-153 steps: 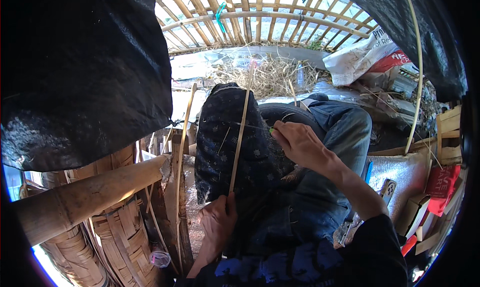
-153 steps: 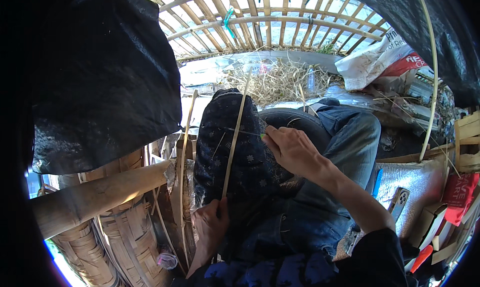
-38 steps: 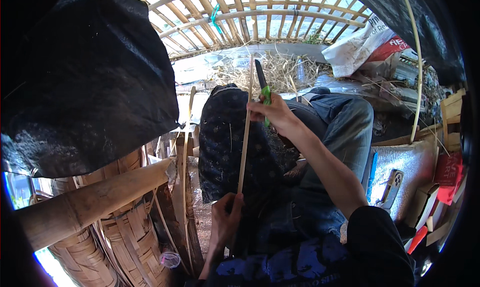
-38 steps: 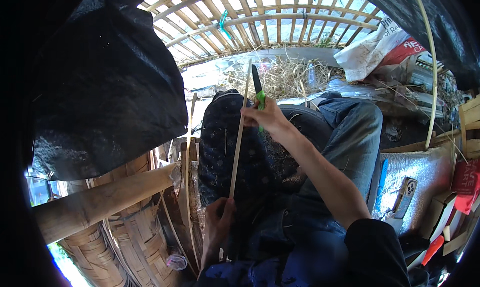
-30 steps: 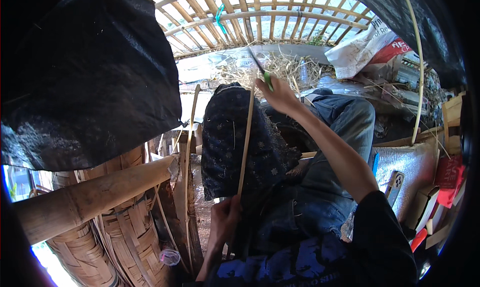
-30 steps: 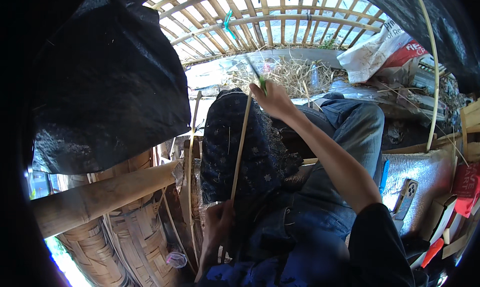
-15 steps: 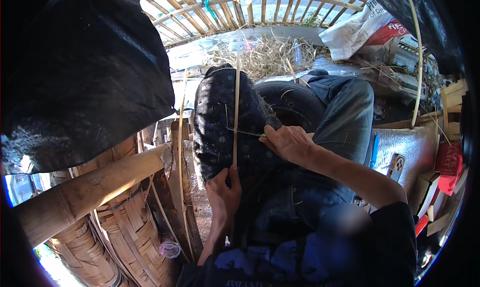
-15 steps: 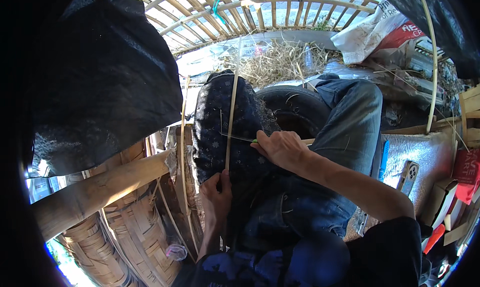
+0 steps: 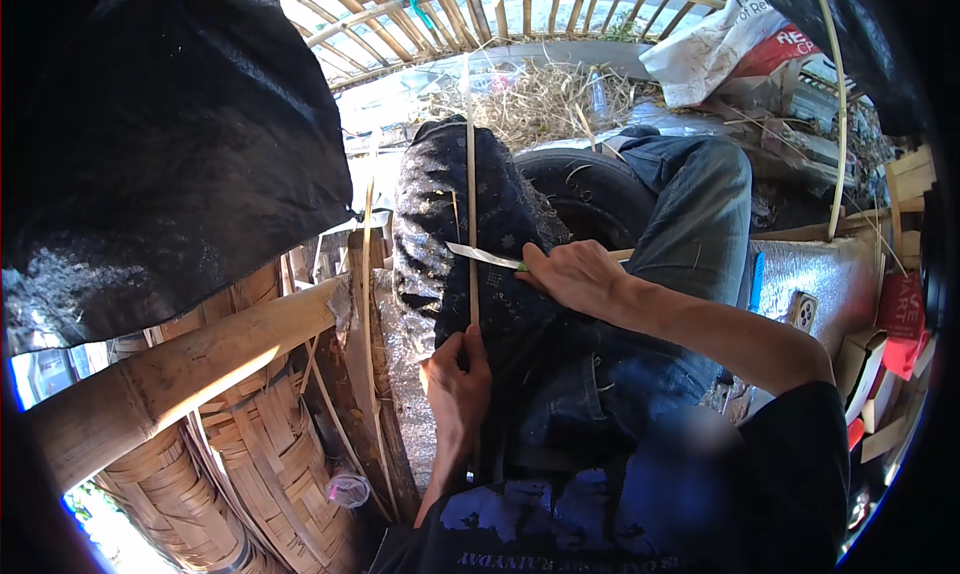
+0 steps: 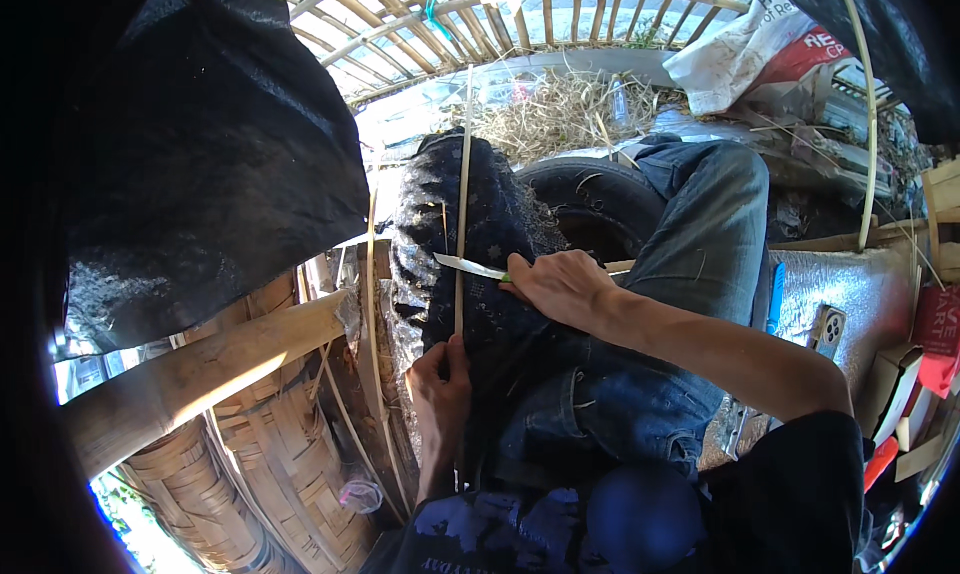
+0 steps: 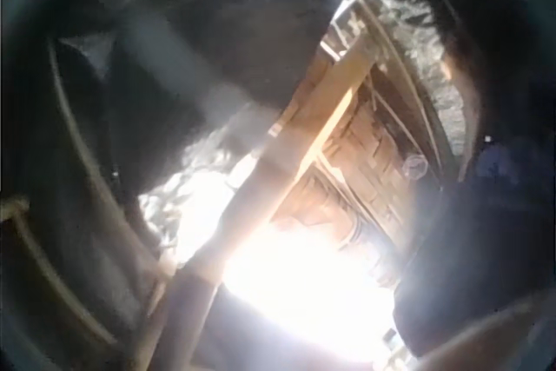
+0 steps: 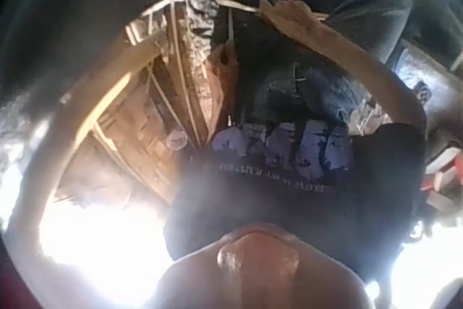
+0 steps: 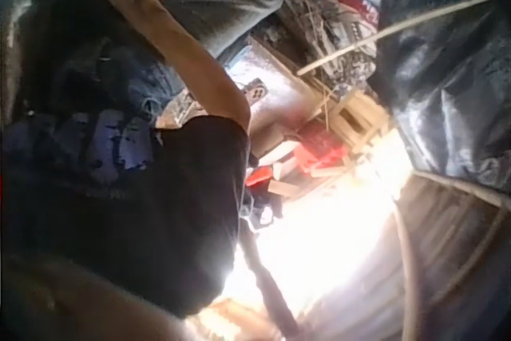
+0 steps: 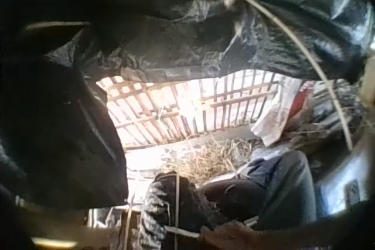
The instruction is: The person holds a bamboo strip against a cushion on their lap and scrapes along its surface using a knife.
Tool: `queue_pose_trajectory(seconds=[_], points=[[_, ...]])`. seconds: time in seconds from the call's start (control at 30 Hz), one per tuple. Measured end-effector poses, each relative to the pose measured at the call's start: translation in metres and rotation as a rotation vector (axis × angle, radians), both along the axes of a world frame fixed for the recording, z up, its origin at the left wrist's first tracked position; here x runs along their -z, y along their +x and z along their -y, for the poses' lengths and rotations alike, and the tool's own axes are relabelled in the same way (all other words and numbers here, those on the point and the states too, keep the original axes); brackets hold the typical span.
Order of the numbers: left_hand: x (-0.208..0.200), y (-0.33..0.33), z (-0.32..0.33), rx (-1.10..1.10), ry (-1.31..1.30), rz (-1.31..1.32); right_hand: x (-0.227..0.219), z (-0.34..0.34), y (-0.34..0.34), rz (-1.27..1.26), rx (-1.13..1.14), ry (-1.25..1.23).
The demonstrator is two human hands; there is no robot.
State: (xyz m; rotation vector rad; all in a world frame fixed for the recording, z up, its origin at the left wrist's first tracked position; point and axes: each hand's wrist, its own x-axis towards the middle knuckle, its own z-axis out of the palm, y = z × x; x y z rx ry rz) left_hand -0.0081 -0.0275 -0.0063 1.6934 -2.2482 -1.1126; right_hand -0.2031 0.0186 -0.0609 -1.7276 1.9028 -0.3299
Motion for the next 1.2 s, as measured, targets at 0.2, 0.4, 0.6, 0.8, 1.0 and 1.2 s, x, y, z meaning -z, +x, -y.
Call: queue_pose_trajectory(seconds=[0.2,0.4,0.6,0.8,1.0,1.2], points=[[0.000,0.001,-0.006,-0.046,-0.026,-0.066,0.009,0.007,0.002,0.003,0.085,-0.092],[-0.010,0.005,-0.012,-0.058,-0.027,-0.077,0.017,0.023,-0.003,-0.011,0.043,-0.122],[-0.034,0.029,-0.031,-0.040,0.138,-0.031,0.052,0.054,-0.066,-0.197,0.235,-0.215],[-0.010,0.012,-0.011,-0.061,0.136,-0.030,0.026,0.071,-0.092,-0.077,0.419,-0.362],[-0.002,-0.023,0.018,0.105,-0.125,0.091,-0.004,0.031,-0.032,0.116,0.314,-0.238],[0.003,-0.024,0.016,0.205,-0.317,0.165,-0.008,0.006,-0.019,0.067,0.242,-0.177]])
